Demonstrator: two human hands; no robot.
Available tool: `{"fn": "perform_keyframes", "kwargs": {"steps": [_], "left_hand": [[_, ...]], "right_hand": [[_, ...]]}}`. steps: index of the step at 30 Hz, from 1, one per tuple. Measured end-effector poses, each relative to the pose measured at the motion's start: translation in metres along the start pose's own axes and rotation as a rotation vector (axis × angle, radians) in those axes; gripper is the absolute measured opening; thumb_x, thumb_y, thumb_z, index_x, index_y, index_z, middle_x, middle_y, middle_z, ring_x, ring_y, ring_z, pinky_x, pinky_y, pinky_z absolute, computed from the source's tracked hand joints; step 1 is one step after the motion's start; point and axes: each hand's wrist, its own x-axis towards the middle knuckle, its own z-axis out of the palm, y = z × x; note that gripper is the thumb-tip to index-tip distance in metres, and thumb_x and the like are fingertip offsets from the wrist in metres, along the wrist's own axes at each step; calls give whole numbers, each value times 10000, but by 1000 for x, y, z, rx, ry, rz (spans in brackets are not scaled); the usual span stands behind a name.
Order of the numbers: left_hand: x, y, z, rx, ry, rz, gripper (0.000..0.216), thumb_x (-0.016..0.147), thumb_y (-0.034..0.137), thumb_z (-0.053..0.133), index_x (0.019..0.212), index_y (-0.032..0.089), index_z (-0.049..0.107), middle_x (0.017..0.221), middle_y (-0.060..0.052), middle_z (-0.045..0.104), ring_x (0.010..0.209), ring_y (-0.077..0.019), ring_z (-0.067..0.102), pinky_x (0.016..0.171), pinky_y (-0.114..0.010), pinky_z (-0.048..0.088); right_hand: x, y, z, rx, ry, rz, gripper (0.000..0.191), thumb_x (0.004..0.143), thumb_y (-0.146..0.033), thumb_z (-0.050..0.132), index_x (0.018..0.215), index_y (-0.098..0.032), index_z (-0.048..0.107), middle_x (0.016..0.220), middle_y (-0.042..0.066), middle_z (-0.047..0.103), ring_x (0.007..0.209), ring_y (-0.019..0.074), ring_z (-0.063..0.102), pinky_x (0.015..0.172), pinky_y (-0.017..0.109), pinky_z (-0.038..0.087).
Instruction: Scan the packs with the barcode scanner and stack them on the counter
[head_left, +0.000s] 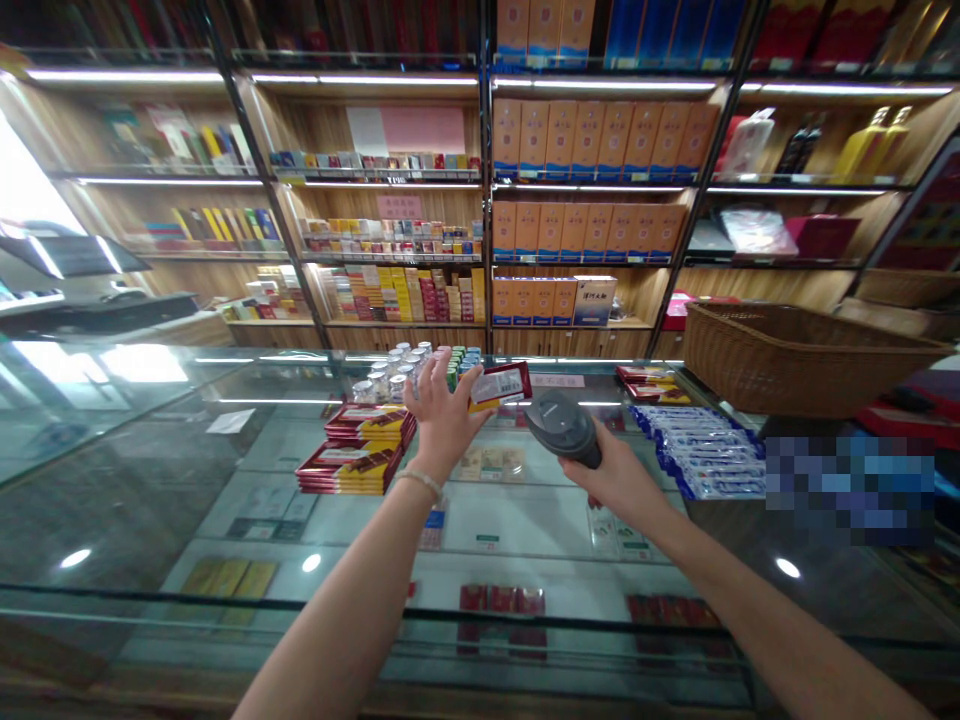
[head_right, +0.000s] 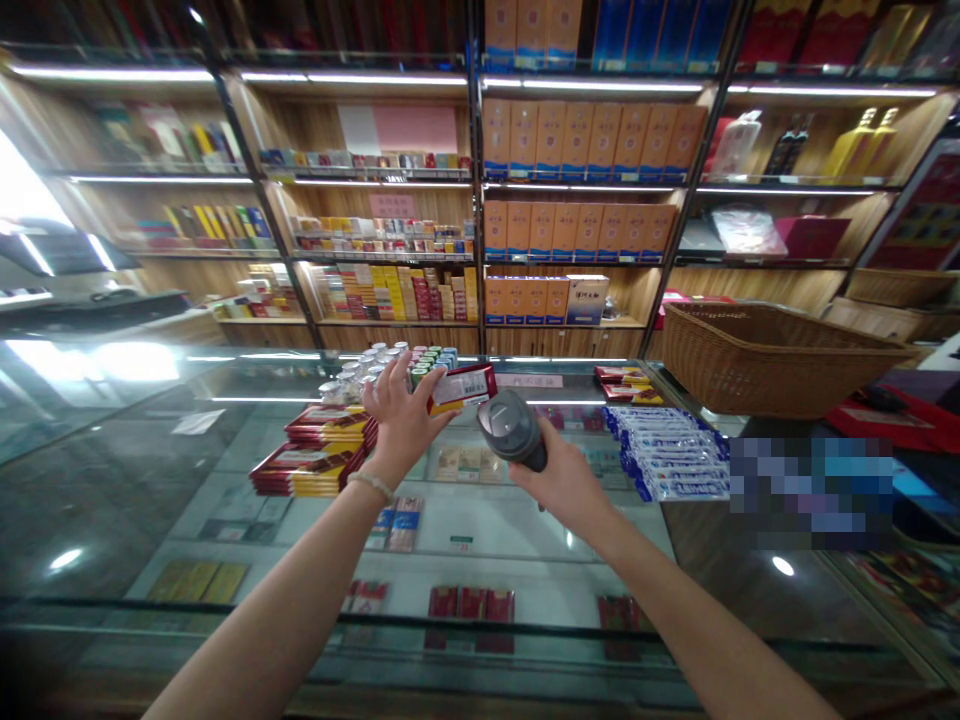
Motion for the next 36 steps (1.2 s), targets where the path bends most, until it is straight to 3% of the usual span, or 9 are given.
{"fn": "perform_keyframes", "kwargs": {"steps": [4, 7, 14, 20, 22, 25, 28, 32, 36], "left_hand": [[1, 1, 0, -4, -1, 1, 684, 740, 468, 857, 1374, 350, 629, 1672, -155, 341, 1545, -402, 265, 1222, -678, 127], [0, 1, -1, -12, 3, 1, 664, 751, 456, 847, 1370, 350, 631, 1673, -153, 338, 1546, -399, 263, 1222, -681, 131], [1, 3, -4, -21, -7, -7, 670, 746, 453, 852, 1371, 355, 633, 1664, -152, 354, 1541, -410, 268, 1219, -678, 145], [1, 3, -3, -38, 3, -6, 667, 755, 470, 842, 1378, 354, 635, 1671, -147, 343, 1539, -420, 266, 1225, -678, 129], [1, 4, -3, -45, 1, -3, 661, 760, 474, 837, 1377, 355, 636, 1666, -147, 351, 1539, -422, 265, 1223, -679, 132], [1, 4, -3, -45, 0, 5, 646, 768, 486, 830, 1371, 353, 639, 1663, -153, 350, 1544, -413, 254, 1221, -678, 132], [1, 3, -2, -41, 8, 22, 653, 778, 507, 817, 1382, 346, 629, 1669, -161, 329, 1548, -406, 243, 1220, -674, 132], [0, 1, 0, -40, 17, 37, 643, 792, 533, 796, 1383, 342, 627, 1675, -159, 319, 1554, -395, 233, 1232, -663, 95], [-1, 2, 1, -54, 17, 37, 658, 778, 532, 811, 1383, 355, 623, 1681, -146, 314, 1557, -388, 233, 1239, -652, 88]], "right_hand": [[2, 6, 2, -79, 29, -160, 497, 794, -383, 699, 1246, -230, 561, 1121, 75, 738, 960, 255, 710, 795, 355, 554], [5, 10, 3, -130, 57, -218, 459, 812, -371, 674, 1240, -235, 578, 1212, 87, 714, 1115, 279, 669, 929, 401, 522], [18, 20, -6, -335, 120, -240, 328, 823, -374, 609, 1110, -217, 642, 1124, 75, 688, 1061, 268, 661, 939, 398, 518], [14, 19, -9, -607, 200, -223, 457, 831, -369, 626, 1269, -237, 633, 1289, 85, 659, 998, 278, 703, 850, 387, 544], [12, 18, -6, -671, 196, -262, 479, 824, -354, 646, 1287, -231, 638, 1375, 101, 631, 1071, 298, 696, 908, 416, 545], [10, 17, 1, -782, 223, -380, 465, 777, -315, 708, 1226, -196, 687, 1547, 159, 511, 1419, 404, 473, 1160, 576, 375], [8, 18, 8, -850, 243, -439, 437, 762, -318, 747, 1183, -205, 719, 1673, 172, 334, 1573, 436, 178, 1224, 685, 151], [7, 20, 15, -833, 178, -426, 442, 745, -362, 782, 1168, -245, 738, 1724, 140, 226, 1593, 427, 80, 1216, 691, 96], [7, 22, 18, -811, 113, -365, 398, 745, -390, 779, 1118, -253, 756, 1722, 131, 238, 1587, 440, 91, 1202, 698, 85]]}}
